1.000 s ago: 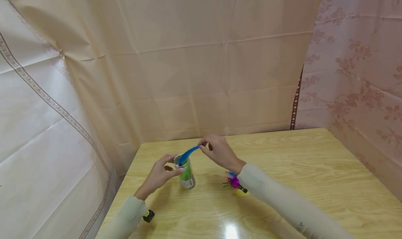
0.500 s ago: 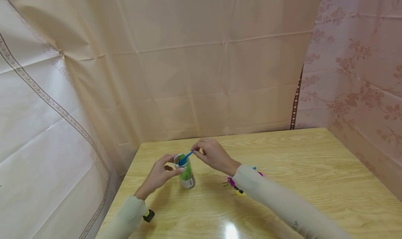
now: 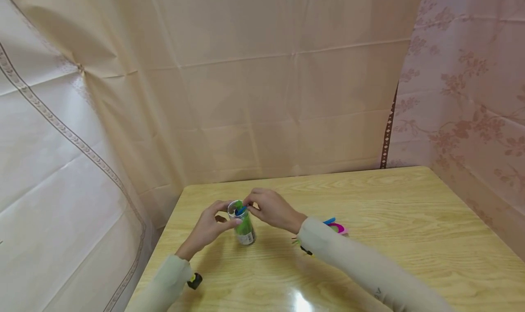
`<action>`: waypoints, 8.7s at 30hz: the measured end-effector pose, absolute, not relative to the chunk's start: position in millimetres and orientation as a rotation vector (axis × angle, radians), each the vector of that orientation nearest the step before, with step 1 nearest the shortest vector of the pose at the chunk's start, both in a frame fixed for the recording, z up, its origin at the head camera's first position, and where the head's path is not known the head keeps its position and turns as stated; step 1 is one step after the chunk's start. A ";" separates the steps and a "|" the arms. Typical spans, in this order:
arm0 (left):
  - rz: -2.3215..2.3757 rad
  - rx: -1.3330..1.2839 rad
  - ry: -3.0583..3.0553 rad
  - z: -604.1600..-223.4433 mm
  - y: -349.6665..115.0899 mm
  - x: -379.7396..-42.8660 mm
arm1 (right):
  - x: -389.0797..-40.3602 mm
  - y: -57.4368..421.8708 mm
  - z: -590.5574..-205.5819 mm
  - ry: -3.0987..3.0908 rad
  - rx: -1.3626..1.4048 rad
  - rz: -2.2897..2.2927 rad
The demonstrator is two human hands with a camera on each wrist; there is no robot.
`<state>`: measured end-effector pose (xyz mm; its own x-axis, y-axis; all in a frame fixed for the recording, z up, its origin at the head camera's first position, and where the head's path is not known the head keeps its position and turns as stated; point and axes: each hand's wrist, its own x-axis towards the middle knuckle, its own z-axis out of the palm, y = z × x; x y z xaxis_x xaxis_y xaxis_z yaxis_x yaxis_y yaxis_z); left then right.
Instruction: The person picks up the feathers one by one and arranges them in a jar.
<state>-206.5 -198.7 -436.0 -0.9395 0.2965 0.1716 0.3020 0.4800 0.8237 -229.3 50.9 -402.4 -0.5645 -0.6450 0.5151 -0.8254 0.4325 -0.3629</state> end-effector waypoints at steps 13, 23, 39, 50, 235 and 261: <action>-1.501 -0.532 -2.702 -434.7 -198.9 -206.0 | -229.5 55.4 -402.0 -2.375 1.214 0.922; -1.526 -0.546 -2.697 -435.5 -198.7 -205.0 | -229.8 49.1 -404.5 -2.410 1.278 0.870; -1.510 -0.530 -2.699 -435.1 -197.3 -206.5 | -226.9 55.4 -396.4 -2.462 1.248 0.791; -1.504 -0.519 -2.711 -436.9 -196.7 -206.7 | -228.2 109.0 -409.5 -2.543 1.054 0.927; -1.541 -0.491 -2.708 -437.5 -197.8 -206.2 | -204.8 218.2 -445.6 -2.472 0.727 1.117; -1.544 -0.486 -2.706 -437.5 -198.7 -205.9 | -217.4 184.8 -429.2 -2.418 0.796 1.147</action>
<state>-205.9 -198.7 -437.5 -0.9524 0.2702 0.1409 0.2589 0.4732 0.8420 -217.4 184.8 -429.2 -0.7817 -0.3383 0.5239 -0.6197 0.5151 -0.5921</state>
